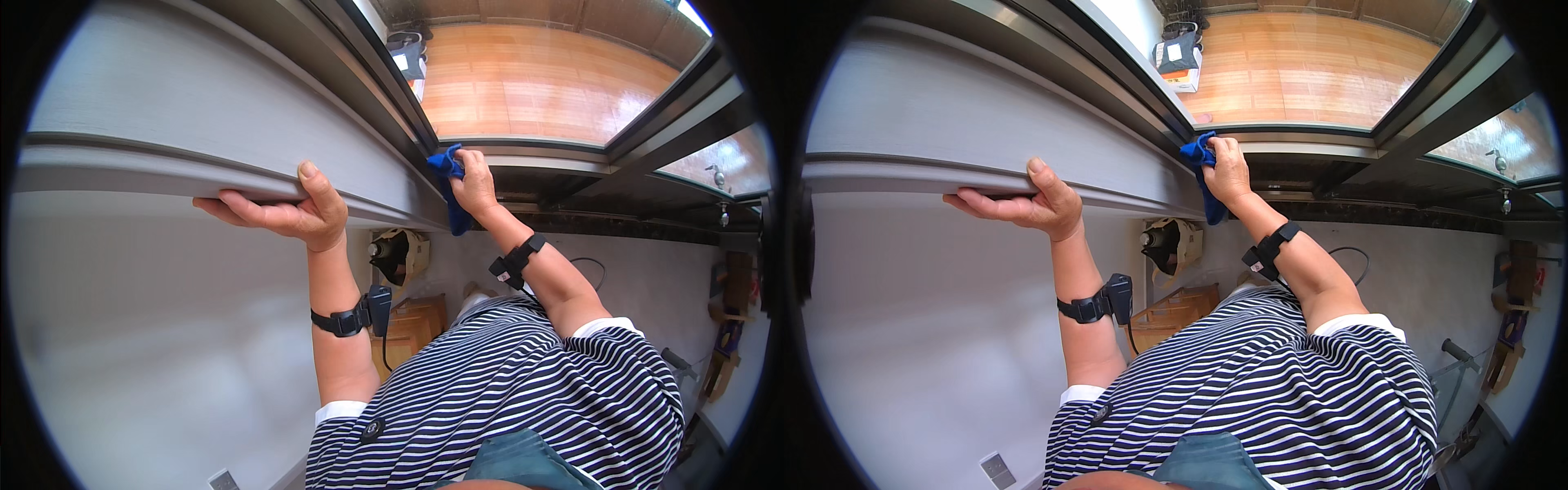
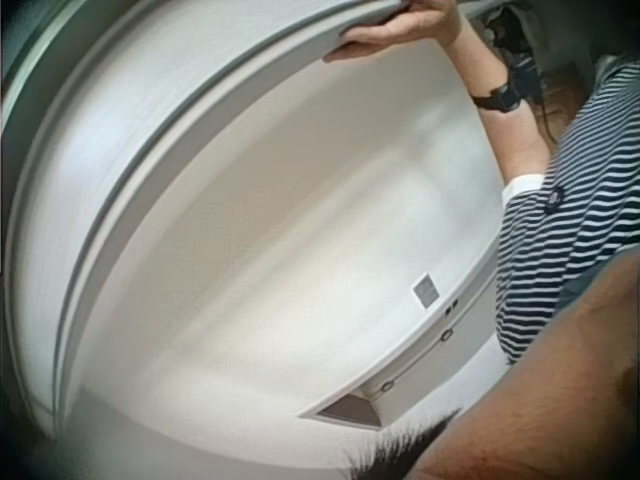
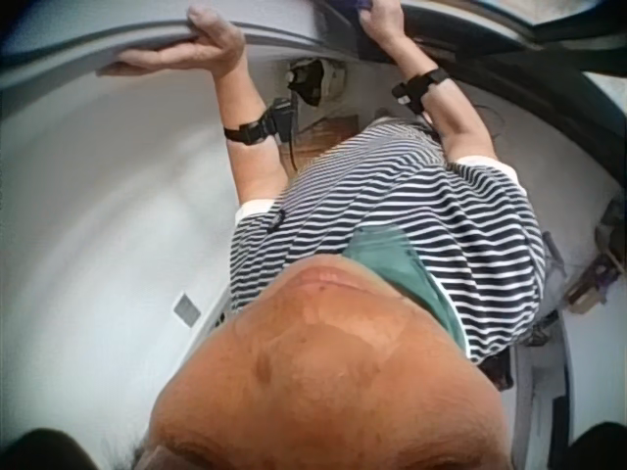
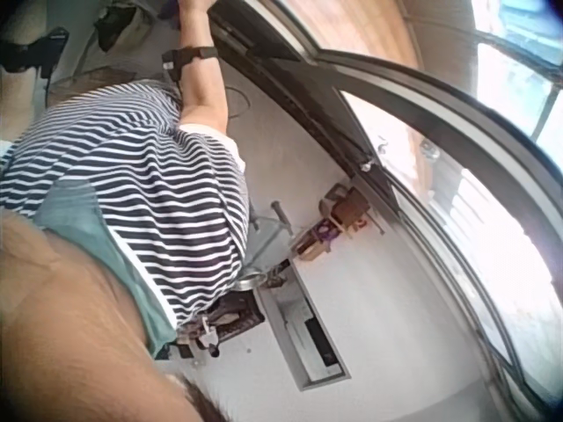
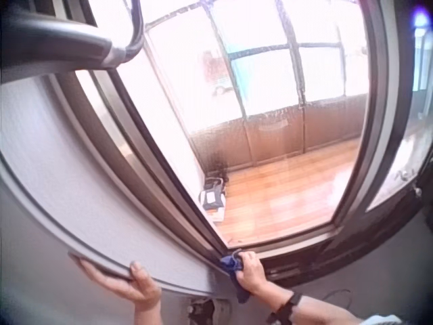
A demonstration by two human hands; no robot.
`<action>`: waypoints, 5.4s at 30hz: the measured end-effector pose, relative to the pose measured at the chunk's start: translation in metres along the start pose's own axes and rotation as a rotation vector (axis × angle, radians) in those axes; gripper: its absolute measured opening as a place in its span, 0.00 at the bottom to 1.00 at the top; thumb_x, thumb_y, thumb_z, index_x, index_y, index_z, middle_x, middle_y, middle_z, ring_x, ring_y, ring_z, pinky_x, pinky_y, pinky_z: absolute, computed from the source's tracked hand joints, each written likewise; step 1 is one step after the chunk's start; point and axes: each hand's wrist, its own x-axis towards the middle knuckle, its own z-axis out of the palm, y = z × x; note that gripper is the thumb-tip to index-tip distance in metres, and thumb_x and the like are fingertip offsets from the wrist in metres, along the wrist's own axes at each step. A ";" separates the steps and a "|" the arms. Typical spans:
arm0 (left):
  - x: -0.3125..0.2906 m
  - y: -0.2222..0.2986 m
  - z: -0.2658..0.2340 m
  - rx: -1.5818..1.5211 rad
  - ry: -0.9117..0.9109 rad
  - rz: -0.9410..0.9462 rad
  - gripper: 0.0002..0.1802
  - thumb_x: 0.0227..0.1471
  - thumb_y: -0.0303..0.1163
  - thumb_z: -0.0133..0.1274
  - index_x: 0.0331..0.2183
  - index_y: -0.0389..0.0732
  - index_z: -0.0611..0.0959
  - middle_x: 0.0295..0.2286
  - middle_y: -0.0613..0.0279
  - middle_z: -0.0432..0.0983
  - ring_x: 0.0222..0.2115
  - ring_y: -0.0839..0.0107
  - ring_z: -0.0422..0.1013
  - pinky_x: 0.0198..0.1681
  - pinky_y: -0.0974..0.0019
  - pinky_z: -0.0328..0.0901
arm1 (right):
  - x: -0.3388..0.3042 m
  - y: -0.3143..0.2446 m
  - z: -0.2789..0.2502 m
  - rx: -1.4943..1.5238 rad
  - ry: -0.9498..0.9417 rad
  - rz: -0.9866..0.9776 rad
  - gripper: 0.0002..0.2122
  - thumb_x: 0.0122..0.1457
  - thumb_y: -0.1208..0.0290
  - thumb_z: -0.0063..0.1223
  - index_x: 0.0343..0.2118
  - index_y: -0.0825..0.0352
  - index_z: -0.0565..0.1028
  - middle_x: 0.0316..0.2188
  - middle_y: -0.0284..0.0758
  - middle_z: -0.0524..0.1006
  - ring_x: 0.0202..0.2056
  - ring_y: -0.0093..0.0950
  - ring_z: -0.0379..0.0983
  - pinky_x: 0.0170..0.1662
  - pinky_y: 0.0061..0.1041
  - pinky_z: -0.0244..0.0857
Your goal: The person wipes a white closet door, a lower cabinet section, and a sliding glass door frame using a blue cloth.
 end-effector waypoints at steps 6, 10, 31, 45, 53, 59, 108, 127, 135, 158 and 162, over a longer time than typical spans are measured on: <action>0.001 0.001 0.003 -0.006 0.004 0.030 0.45 0.48 0.32 0.45 0.63 0.32 0.44 0.63 0.37 0.30 0.63 0.42 0.41 0.62 0.46 0.51 | 0.035 -0.026 0.013 0.028 0.140 -0.268 0.18 0.40 0.82 0.55 0.39 0.67 0.74 0.42 0.42 0.70 0.46 0.45 0.66 0.49 0.38 0.64; 0.002 -0.004 -0.001 0.001 0.001 0.055 0.45 0.49 0.32 0.45 0.63 0.32 0.43 0.63 0.37 0.30 0.63 0.43 0.41 0.62 0.46 0.51 | 0.024 -0.001 0.004 -0.282 -0.166 -0.327 0.14 0.42 0.80 0.56 0.36 0.63 0.76 0.40 0.41 0.72 0.43 0.45 0.69 0.47 0.38 0.65; 0.000 -0.003 -0.002 0.015 0.015 0.051 0.46 0.53 0.37 0.50 0.63 0.33 0.44 0.62 0.37 0.34 0.62 0.44 0.45 0.61 0.48 0.53 | 0.054 -0.094 -0.002 0.325 0.212 -0.162 0.15 0.44 0.74 0.60 0.38 0.65 0.74 0.39 0.41 0.75 0.43 0.41 0.70 0.48 0.36 0.61; 0.000 -0.010 -0.006 0.057 -0.006 0.072 0.47 0.52 0.40 0.49 0.64 0.35 0.44 0.62 0.33 0.33 0.63 0.39 0.41 0.62 0.44 0.50 | 0.020 0.018 -0.018 -0.833 -0.162 -0.490 0.05 0.49 0.67 0.50 0.24 0.58 0.76 0.37 0.31 0.72 0.42 0.32 0.67 0.36 0.34 0.60; 0.005 -0.005 0.000 0.061 0.052 0.071 0.45 0.50 0.36 0.50 0.62 0.32 0.48 0.61 0.35 0.37 0.60 0.43 0.50 0.59 0.50 0.58 | -0.001 0.106 -0.224 -1.172 0.039 -0.033 0.07 0.48 0.72 0.51 0.32 0.59 0.75 0.37 0.33 0.71 0.41 0.35 0.67 0.36 0.34 0.68; 0.002 -0.003 -0.001 0.109 0.054 0.054 0.46 0.49 0.38 0.52 0.62 0.34 0.49 0.61 0.34 0.38 0.60 0.42 0.50 0.58 0.50 0.60 | 0.001 0.084 -0.174 -1.038 0.031 0.033 0.06 0.47 0.74 0.51 0.30 0.62 0.74 0.37 0.37 0.72 0.39 0.37 0.69 0.38 0.35 0.71; 0.008 0.010 0.006 0.017 0.119 -0.001 0.41 0.51 0.41 0.55 0.60 0.35 0.57 0.60 0.32 0.42 0.61 0.39 0.44 0.58 0.41 0.51 | -0.043 0.093 -0.210 -0.533 -0.013 0.194 0.12 0.47 0.70 0.56 0.37 0.62 0.78 0.36 0.42 0.74 0.42 0.42 0.72 0.46 0.39 0.68; -0.080 0.280 0.041 -1.677 -1.128 -1.508 0.23 0.53 0.27 0.55 0.52 0.39 0.71 0.44 0.61 0.73 0.42 0.71 0.72 0.47 0.67 0.69 | -0.105 -0.046 -0.282 0.700 -0.151 0.339 0.26 0.63 0.61 0.51 0.59 0.70 0.63 0.50 0.40 0.72 0.49 0.25 0.69 0.53 0.24 0.63; 0.167 0.260 0.122 -1.077 -0.245 -0.367 0.26 0.49 0.27 0.61 0.50 0.35 0.73 0.45 0.53 0.72 0.47 0.65 0.70 0.50 0.65 0.66 | -0.130 0.048 -0.405 0.609 0.083 0.477 0.17 0.61 0.69 0.54 0.49 0.72 0.71 0.37 0.35 0.78 0.37 0.21 0.75 0.39 0.19 0.68; -0.042 0.278 0.216 -0.366 -0.716 0.765 0.21 0.47 0.27 0.50 0.46 0.50 0.80 0.50 0.62 0.65 0.57 0.59 0.57 0.61 0.46 0.48 | -0.195 0.159 -0.450 0.030 0.107 0.673 0.13 0.55 0.71 0.57 0.41 0.74 0.75 0.28 0.36 0.79 0.29 0.21 0.74 0.33 0.22 0.70; -0.029 0.273 0.214 -0.334 -0.619 0.767 0.18 0.48 0.32 0.51 0.43 0.54 0.81 0.52 0.68 0.64 0.56 0.65 0.57 0.59 0.51 0.47 | -0.183 0.151 -0.445 -0.011 0.071 0.658 0.13 0.55 0.70 0.57 0.41 0.73 0.76 0.29 0.38 0.80 0.30 0.24 0.76 0.35 0.24 0.70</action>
